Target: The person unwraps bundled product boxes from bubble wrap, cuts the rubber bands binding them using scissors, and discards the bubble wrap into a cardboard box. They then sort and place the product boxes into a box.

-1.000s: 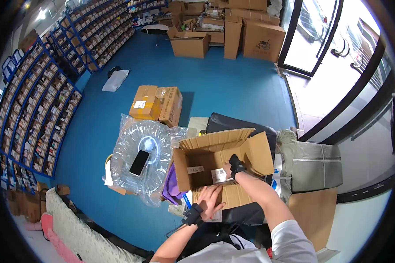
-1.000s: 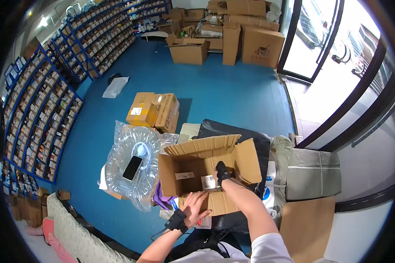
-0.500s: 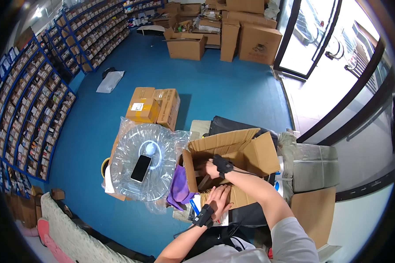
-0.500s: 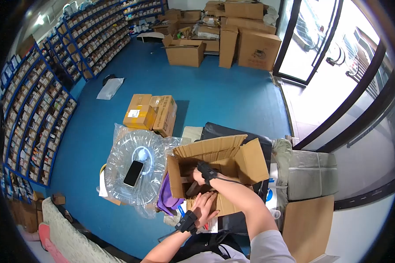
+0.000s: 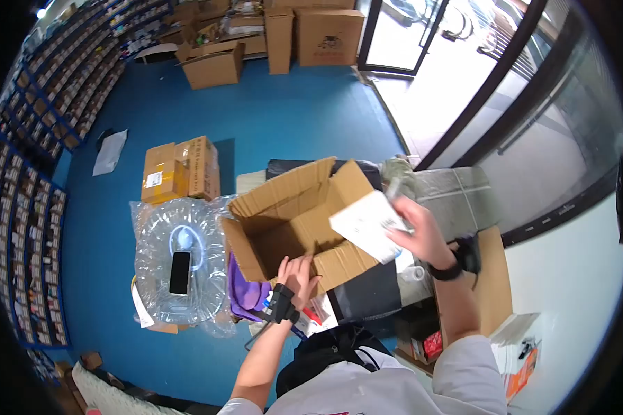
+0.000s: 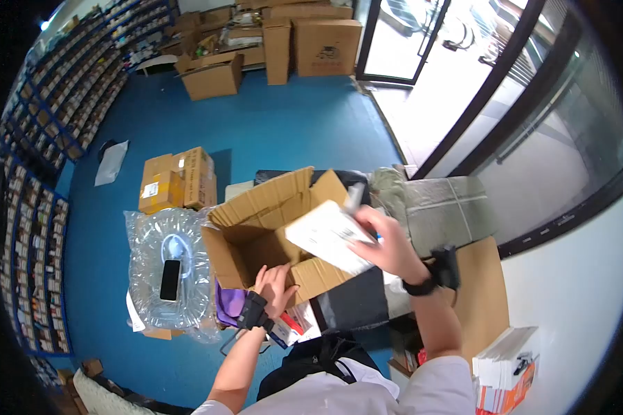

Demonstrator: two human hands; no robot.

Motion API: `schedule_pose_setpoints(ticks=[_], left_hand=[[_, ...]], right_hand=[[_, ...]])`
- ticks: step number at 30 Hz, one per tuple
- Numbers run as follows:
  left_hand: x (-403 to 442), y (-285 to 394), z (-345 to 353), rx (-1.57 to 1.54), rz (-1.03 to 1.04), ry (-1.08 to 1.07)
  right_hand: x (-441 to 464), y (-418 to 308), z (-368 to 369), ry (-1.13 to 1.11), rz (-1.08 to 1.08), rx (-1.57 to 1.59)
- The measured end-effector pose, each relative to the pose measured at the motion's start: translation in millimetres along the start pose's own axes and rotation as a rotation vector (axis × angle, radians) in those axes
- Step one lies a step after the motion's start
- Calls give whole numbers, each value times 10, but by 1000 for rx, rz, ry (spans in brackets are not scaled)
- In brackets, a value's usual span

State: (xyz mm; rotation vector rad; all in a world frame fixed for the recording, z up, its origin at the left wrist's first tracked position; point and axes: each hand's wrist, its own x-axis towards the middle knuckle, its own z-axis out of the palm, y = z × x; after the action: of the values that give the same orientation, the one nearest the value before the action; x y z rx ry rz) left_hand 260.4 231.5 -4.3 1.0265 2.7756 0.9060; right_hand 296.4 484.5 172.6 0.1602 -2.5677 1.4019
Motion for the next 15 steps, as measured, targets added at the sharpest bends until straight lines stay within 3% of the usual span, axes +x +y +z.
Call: schedule_pose_setpoints(ticks=[1, 2, 5, 9, 11, 13, 15], left_hand=[[9, 41, -29, -5, 4, -6], [3, 109, -66, -7, 8, 15], [21, 196, -106, 23, 21, 2], [-56, 404, -221, -85, 7, 95], [-193, 614, -318, -154, 41, 196], [-444, 913, -422, -446, -205, 38], [-626, 1170, -295, -642, -284, -3]], right_hand=[[-295, 90, -121, -21, 157, 177], [-530, 103, -305, -201, 211, 194], [-1209, 534, -208, -481, 428, 40], [-2092, 1723, 439, -222, 755, 310], [-2051, 1637, 512, -73, 802, 526], [-1940, 1424, 494, -26, 790, 660], [-1880, 1280, 444, -42, 714, 814]])
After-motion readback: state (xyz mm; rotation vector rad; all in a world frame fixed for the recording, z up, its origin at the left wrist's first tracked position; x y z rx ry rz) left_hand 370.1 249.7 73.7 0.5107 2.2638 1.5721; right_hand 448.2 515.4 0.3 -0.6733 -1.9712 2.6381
